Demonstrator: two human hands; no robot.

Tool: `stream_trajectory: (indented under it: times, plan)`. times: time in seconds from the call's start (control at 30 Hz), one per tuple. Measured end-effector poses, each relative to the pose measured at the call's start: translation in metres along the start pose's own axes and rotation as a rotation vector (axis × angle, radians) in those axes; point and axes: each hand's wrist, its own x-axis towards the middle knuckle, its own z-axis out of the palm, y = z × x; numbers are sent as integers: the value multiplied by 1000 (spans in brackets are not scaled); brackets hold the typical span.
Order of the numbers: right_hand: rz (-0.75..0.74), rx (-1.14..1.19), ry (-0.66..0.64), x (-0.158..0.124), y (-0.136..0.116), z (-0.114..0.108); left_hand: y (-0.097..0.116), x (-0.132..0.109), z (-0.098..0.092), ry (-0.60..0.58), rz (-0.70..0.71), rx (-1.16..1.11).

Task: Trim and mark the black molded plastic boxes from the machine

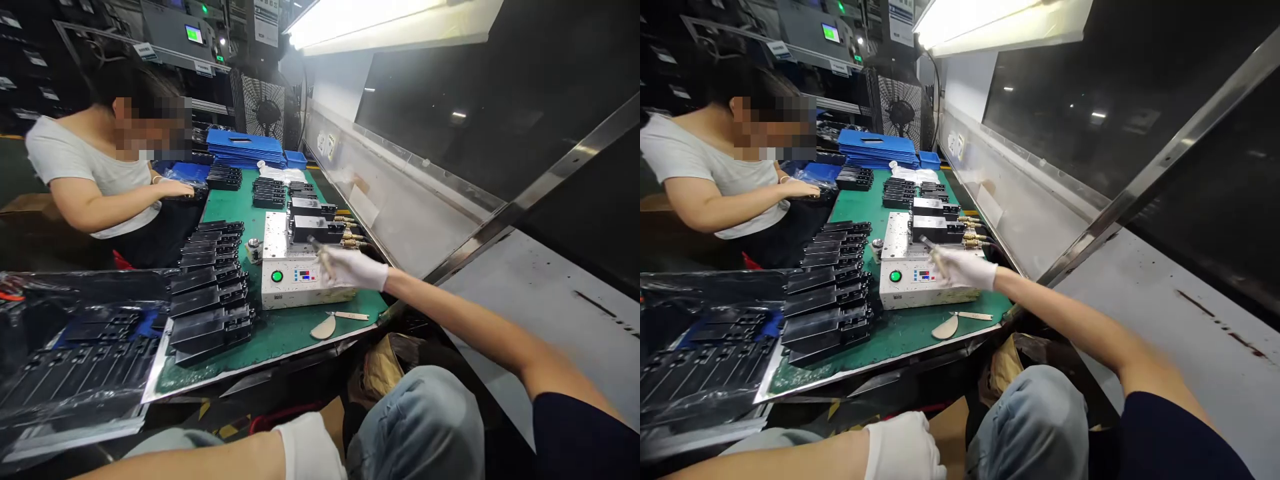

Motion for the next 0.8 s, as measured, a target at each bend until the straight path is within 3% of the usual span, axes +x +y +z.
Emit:
stream_trajectory:
  times: [0.07, 0.13, 0.27, 0.5, 0.8]
  plan:
    - [-11, -324, 185, 2, -10, -48, -2, 14, 3, -37, 1, -19]
    - [48, -639, 282, 9, -12, -88, -2, 23, 4, -52, 9, -26]
    - [75, -911, 231, 25, -1, -132, -2, 17, 3, -87, 12, -51]
    - [-36, -1172, 199, 33, 17, -141, -6, -22, -8, -50, 37, -94]
    - [-131, -1275, 218, 46, 28, -145, -6, -29, -14, -89, 50, -72]
